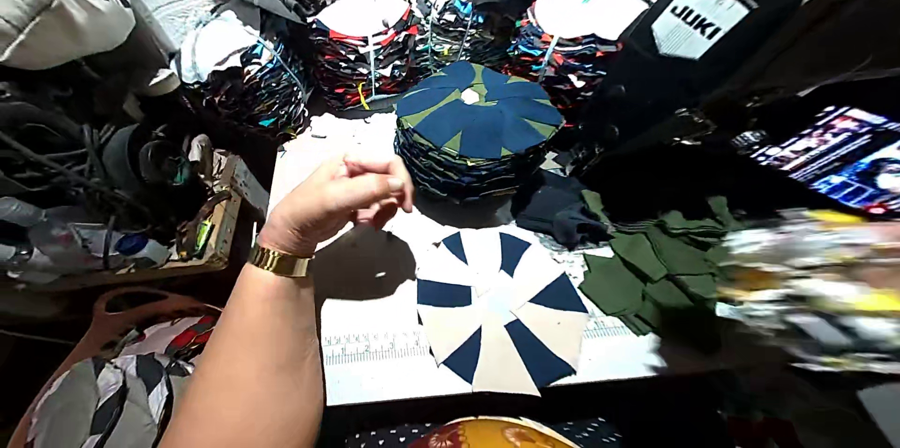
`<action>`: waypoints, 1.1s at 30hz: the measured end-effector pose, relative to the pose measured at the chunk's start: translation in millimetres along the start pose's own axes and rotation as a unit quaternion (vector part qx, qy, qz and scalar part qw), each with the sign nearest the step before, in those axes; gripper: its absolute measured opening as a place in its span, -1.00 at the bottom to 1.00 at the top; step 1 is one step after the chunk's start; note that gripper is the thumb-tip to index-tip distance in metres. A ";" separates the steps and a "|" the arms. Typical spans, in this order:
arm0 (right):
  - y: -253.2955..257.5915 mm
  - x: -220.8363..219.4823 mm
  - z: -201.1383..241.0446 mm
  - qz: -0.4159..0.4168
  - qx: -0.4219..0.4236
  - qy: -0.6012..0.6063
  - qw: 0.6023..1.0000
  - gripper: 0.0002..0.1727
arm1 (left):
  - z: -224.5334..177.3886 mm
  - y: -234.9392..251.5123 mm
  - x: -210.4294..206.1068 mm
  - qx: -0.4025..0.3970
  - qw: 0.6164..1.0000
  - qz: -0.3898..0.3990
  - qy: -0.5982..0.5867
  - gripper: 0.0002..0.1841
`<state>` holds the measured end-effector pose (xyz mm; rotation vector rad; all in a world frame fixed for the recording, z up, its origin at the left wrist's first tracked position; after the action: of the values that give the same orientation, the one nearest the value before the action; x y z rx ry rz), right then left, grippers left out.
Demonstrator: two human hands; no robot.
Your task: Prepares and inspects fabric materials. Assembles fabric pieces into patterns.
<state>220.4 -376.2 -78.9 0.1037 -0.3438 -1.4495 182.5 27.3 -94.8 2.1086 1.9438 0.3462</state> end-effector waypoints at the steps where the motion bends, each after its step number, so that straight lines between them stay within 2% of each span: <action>1: -0.2 -28.0 -0.3 0.021 0.016 -0.045 0.999 -0.72 | 3.1 1.3 -6.7 0.007 0.999 0.016 0.029 -0.77; 5: -12.6 -113.7 -9.9 0.117 0.213 -0.166 0.956 -0.77 | 16.2 3.9 -34.2 0.032 0.990 0.100 0.091 -0.90; 8: -18.9 -140.8 -16.1 0.149 0.305 -0.253 0.906 -0.68 | 20.1 3.8 -50.3 0.075 0.983 0.145 0.087 -0.93; 10: -18.7 -141.5 -19.0 0.192 0.290 -0.258 0.901 -0.51 | 22.2 3.2 -55.8 0.097 0.980 0.152 0.085 -0.92; 12: -14.3 -131.7 -17.8 0.226 0.233 -0.222 0.920 -0.43 | 23.4 4.0 -58.5 0.100 0.979 0.156 0.087 -0.90; 15: -7.4 -114.0 -16.4 0.193 0.190 -0.173 0.947 -0.55 | 26.4 5.1 -63.8 0.080 0.978 0.156 0.113 -0.84; 18: -10.1 -114.3 -21.4 0.144 0.217 -0.180 0.949 -0.71 | 28.6 4.2 -75.5 0.056 0.974 0.155 0.155 -0.76; 22: -25.9 -129.7 -29.6 0.128 0.274 -0.211 0.929 -0.77 | 30.5 2.9 -87.0 0.024 0.948 0.171 0.269 -0.77; 24: -27.4 -130.0 -33.5 0.120 0.287 -0.223 0.924 -0.77 | 31.0 2.5 -87.8 0.017 0.931 0.189 0.312 -0.83; 28: -17.8 -118.9 -30.8 0.114 0.279 -0.217 0.929 -0.79 | 26.6 0.6 -85.0 0.038 0.921 0.219 0.319 -0.83; 33: -18.7 -123.9 -40.6 0.148 0.296 -0.253 0.909 -0.75 | 25.4 0.2 -86.7 0.049 0.904 0.225 0.359 -0.82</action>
<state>204.2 -262.4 -143.3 0.1568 -1.1753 -1.0128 184.4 -59.8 -119.0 2.7535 1.7623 1.3027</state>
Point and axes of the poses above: each hand's wrist, its own y-axis towards the middle knuckle, its own x-axis out of the back of the hand, z = x × y, the point moved 4 cm from there along y, towards the middle knuckle, and after that the axes turned 15 degrees about -z, right-handed, at the moved point
